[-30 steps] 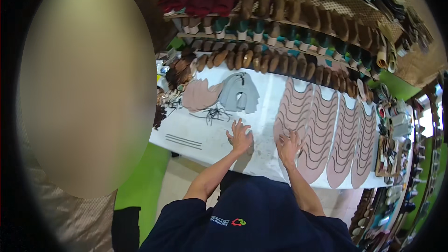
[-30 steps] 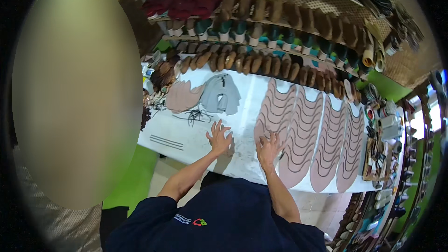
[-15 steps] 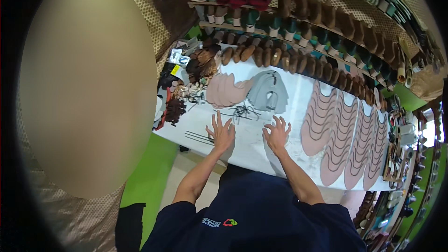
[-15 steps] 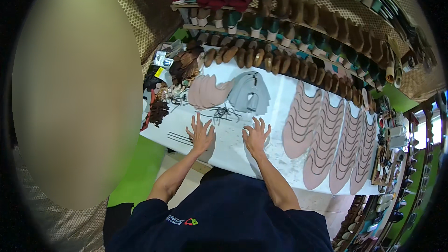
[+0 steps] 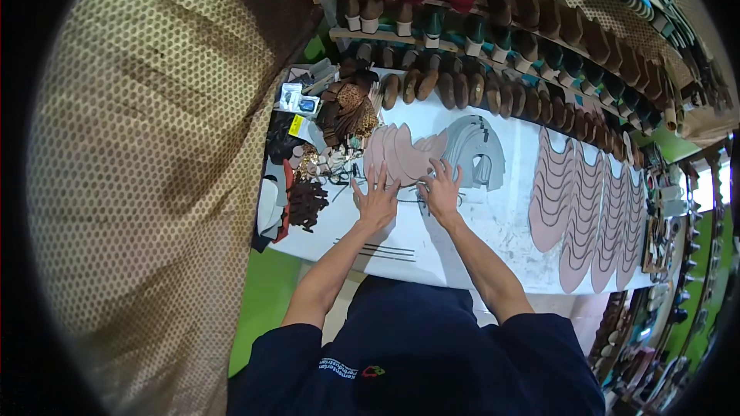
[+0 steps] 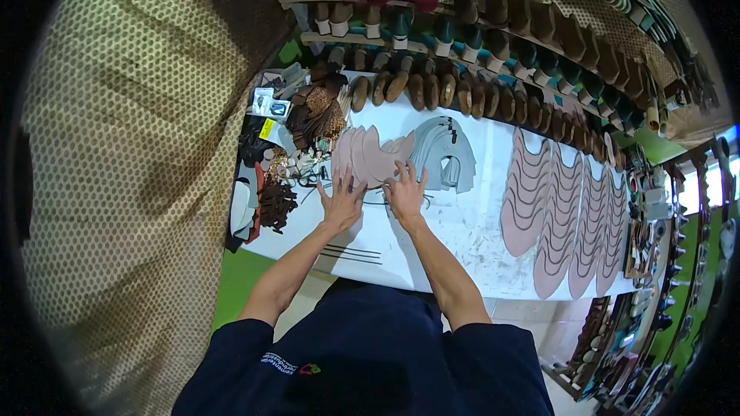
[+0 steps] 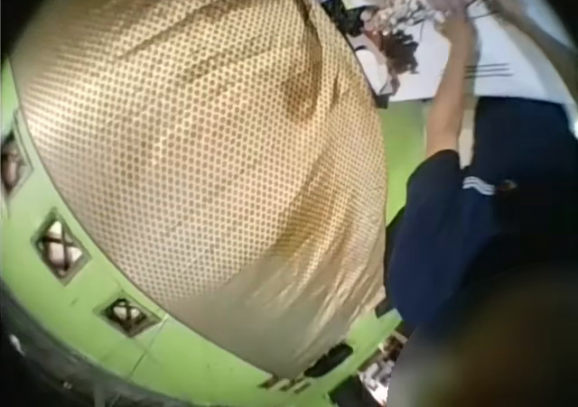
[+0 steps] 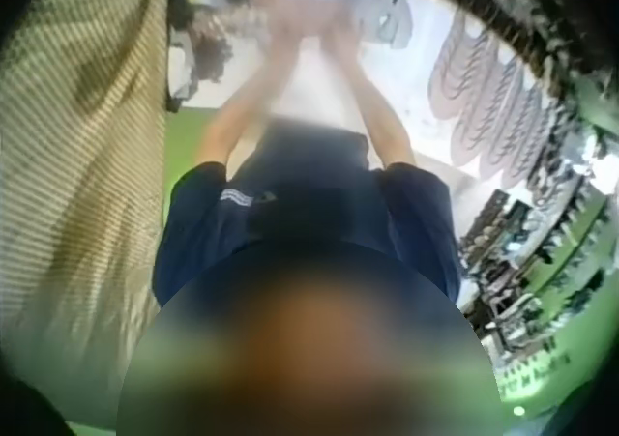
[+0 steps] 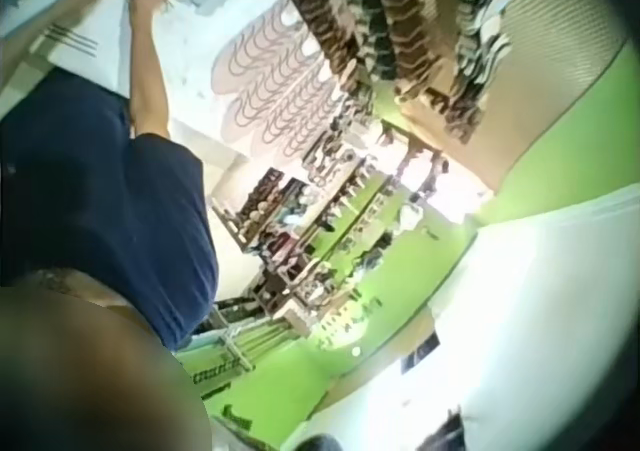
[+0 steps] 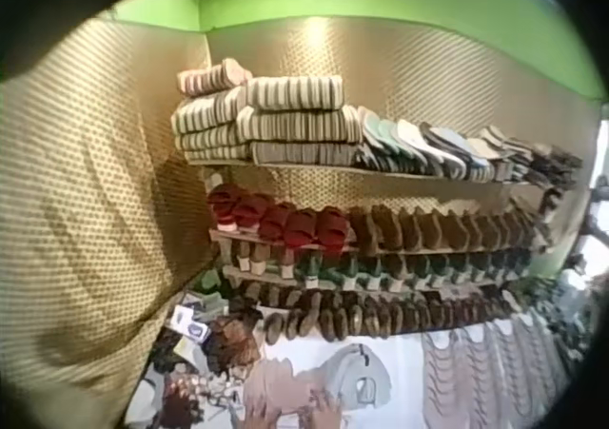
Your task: Inspecting and smoothing shoe upper components on a production table.
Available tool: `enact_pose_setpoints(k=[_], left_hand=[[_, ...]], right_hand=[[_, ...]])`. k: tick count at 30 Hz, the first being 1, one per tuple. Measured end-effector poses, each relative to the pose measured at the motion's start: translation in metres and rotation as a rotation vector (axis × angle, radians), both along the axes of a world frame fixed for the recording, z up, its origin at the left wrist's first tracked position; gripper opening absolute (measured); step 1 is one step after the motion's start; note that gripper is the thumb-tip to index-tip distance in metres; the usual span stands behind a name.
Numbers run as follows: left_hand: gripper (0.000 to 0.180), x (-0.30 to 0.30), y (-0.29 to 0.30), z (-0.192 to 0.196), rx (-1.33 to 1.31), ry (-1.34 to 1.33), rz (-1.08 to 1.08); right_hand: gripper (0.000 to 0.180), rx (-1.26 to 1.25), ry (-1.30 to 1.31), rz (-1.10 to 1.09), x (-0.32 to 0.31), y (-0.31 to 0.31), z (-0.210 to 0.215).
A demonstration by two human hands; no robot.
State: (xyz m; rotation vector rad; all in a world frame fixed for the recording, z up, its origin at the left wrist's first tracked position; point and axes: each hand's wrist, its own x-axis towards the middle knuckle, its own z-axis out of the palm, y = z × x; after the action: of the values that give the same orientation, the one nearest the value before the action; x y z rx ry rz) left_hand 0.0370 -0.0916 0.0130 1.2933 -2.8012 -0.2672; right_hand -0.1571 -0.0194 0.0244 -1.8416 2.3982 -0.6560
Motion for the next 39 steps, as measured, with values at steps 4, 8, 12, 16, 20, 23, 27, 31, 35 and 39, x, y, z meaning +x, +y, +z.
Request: enact_pose_setpoints(k=[4,8,12,16,20,23,27,31,35,39], left_hand=[[0.051,-0.004,-0.016,-0.003,0.109,0.028,-0.032],[0.054,-0.007,-0.026,-0.001,0.158,-0.010,-0.061],[0.057,-0.009,-0.034,-0.004,0.178,-0.017,-0.082],[0.054,-0.012,-0.037,-0.006,0.186,0.004,-0.079],[0.049,-0.011,-0.038,-0.008,0.189,0.059,-0.076],[0.044,-0.009,-0.041,-0.013,0.159,0.117,-0.064],[0.040,-0.014,-0.042,-0.011,0.178,0.093,-0.077],[0.039,-0.015,-0.041,-0.013,0.159,0.129,-0.095],[0.040,-0.014,-0.042,-0.013,0.153,0.122,-0.103],[0.039,-0.015,-0.042,-0.014,0.167,0.139,-0.138]], right_hand=[[0.015,0.022,0.015,0.018,0.003,-0.020,-0.002],[0.013,0.075,0.076,0.040,0.000,-0.035,-0.005],[0.010,0.123,0.100,0.099,-0.004,-0.045,-0.009],[0.015,0.008,0.186,0.144,-0.014,-0.057,-0.017],[0.021,-0.021,0.253,0.160,-0.038,-0.090,0.001],[0.016,0.024,0.324,0.191,-0.058,-0.123,0.028],[0.017,-0.032,0.461,0.207,-0.089,-0.161,0.057],[0.024,-0.069,0.574,0.183,-0.117,-0.191,0.092],[0.022,-0.081,0.581,0.158,-0.132,-0.197,0.130],[0.012,-0.209,0.568,0.135,-0.146,-0.182,0.165]])
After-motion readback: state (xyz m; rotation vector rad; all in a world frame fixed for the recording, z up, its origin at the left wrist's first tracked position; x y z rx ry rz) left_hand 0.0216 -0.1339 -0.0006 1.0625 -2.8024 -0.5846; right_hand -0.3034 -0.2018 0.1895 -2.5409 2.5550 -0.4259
